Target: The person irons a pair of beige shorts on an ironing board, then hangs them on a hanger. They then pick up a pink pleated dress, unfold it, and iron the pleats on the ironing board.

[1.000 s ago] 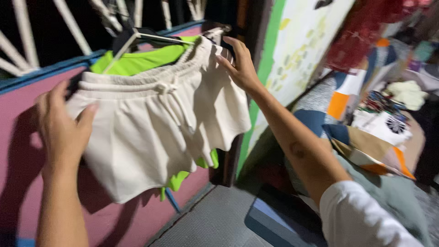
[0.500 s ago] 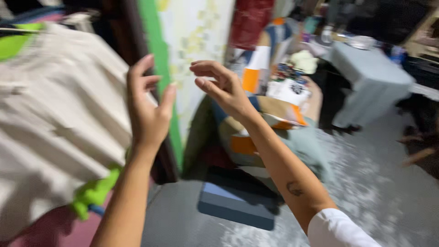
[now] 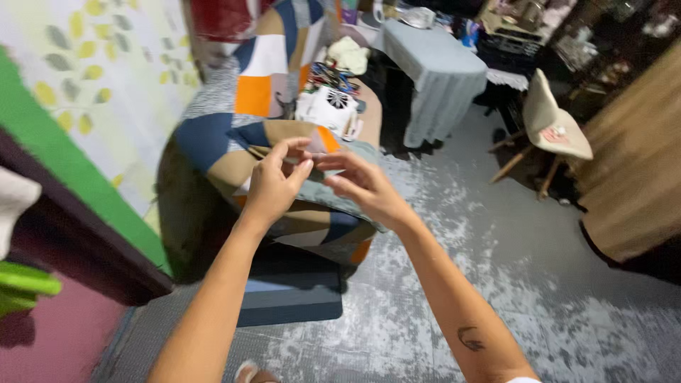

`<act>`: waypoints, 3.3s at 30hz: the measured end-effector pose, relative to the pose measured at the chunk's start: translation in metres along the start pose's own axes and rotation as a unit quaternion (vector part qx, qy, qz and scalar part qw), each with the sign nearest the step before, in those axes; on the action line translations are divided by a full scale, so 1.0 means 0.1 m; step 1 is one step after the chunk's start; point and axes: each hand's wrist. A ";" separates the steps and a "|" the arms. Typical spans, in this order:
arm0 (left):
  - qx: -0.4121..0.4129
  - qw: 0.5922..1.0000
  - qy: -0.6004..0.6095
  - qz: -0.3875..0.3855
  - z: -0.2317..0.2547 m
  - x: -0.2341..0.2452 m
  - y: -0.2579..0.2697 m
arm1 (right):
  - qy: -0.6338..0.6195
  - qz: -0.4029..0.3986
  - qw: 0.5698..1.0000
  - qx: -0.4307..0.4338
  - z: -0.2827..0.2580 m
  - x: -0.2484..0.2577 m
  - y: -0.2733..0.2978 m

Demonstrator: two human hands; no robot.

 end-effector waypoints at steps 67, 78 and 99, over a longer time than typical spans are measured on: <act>0.148 0.940 -0.249 0.181 -5.51 -1.91 -5.69 | -0.040 -0.026 0.985 -0.168 6.48 4.52 -6.35; 0.138 0.930 -0.276 0.201 -7.49 -1.52 -6.16 | 0.102 -0.040 0.984 -0.140 9.18 4.31 -7.59; 0.308 0.922 -0.235 -0.009 -9.17 -2.15 -7.26 | 0.231 -0.116 0.928 -0.268 11.41 3.66 -7.90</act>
Point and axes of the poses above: each hand's wrist, its own y-axis away from the middle knuckle, its own x-axis out of the back of the hand, z = x × y, and after that the axes turned 11 degrees about y, right-handed
